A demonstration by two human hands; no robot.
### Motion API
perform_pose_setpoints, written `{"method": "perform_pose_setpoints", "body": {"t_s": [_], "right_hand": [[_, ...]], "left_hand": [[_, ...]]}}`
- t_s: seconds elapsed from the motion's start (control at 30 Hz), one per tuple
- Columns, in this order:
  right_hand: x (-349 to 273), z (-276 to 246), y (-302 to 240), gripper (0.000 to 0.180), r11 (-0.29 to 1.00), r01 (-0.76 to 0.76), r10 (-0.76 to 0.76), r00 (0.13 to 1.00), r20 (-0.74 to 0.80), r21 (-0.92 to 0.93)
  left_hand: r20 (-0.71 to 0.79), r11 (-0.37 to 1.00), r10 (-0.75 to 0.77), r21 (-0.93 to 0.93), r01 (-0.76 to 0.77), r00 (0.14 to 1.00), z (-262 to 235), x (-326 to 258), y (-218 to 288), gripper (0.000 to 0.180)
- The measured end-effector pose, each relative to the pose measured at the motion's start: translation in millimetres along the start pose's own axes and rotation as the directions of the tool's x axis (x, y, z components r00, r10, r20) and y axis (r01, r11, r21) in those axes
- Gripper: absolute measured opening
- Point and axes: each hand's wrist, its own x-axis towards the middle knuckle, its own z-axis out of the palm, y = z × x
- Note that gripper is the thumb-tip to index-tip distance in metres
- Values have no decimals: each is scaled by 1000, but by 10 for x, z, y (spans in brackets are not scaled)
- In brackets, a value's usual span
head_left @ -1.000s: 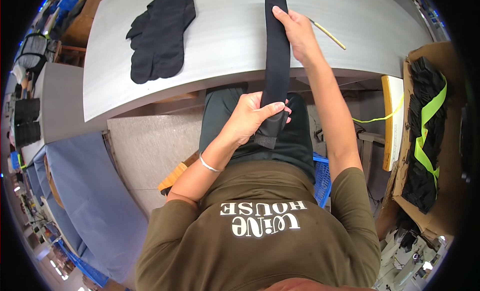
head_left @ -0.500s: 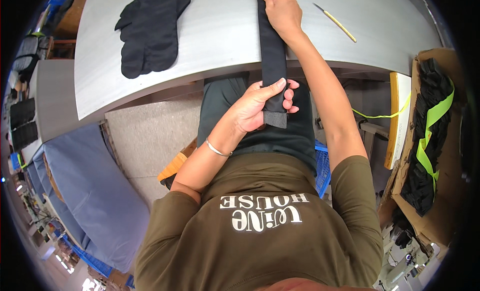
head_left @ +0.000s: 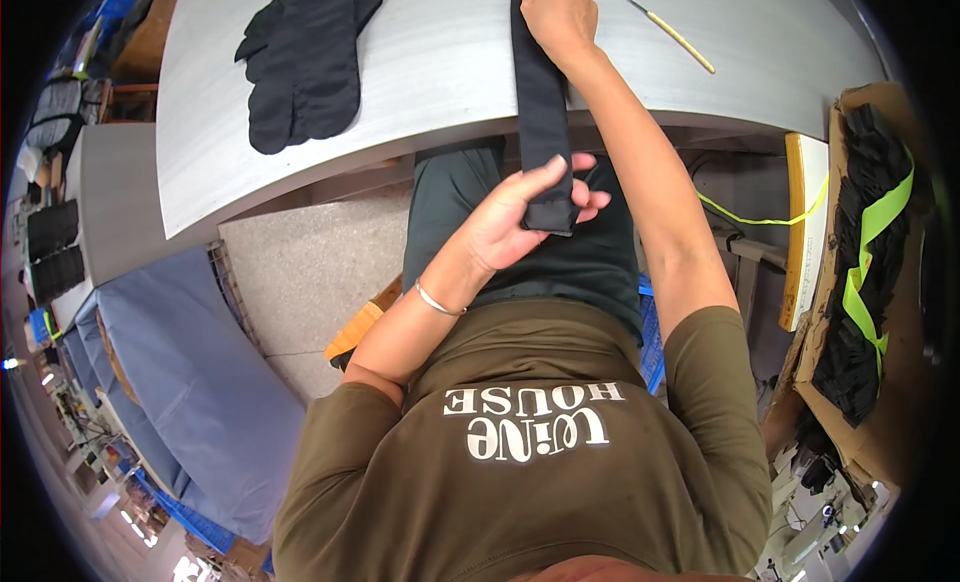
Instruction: Inserting a long fabric strip into a narrow fabric sleeve as part of a manufacturing process using a small hand tool.
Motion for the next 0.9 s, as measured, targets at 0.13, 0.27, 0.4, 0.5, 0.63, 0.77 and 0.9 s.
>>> {"method": "perform_pose_setpoints", "body": {"t_s": [0.13,0.27,0.4,0.5,0.63,0.77,0.9], "right_hand": [[116,80,78,30,1000,-21,21,1000,-5,-6],[413,120,174,30,993,-104,99,992,-81,-59],[446,166,240,31,992,-97,90,992,-86,-77],[418,128,175,31,985,-148,143,988,-62,-86],[414,147,151,32,983,-149,145,988,-50,-105],[459,147,226,33,983,-140,131,988,-80,-122],[455,143,189,33,976,-192,185,980,-67,-108]], "left_hand": [[-78,977,57,211,-39,995,113,-244,-112,44],[20,950,-264,180,256,964,7,-721,-547,40],[-384,942,270,296,-159,883,-300,-727,-156,29],[-408,849,503,396,-349,762,-150,-499,47,23],[-297,775,584,482,-410,755,-57,-287,-59,27],[-295,714,486,677,-179,822,-50,-729,-286,26],[-371,791,500,564,-238,782,-270,-713,-136,21]]}}
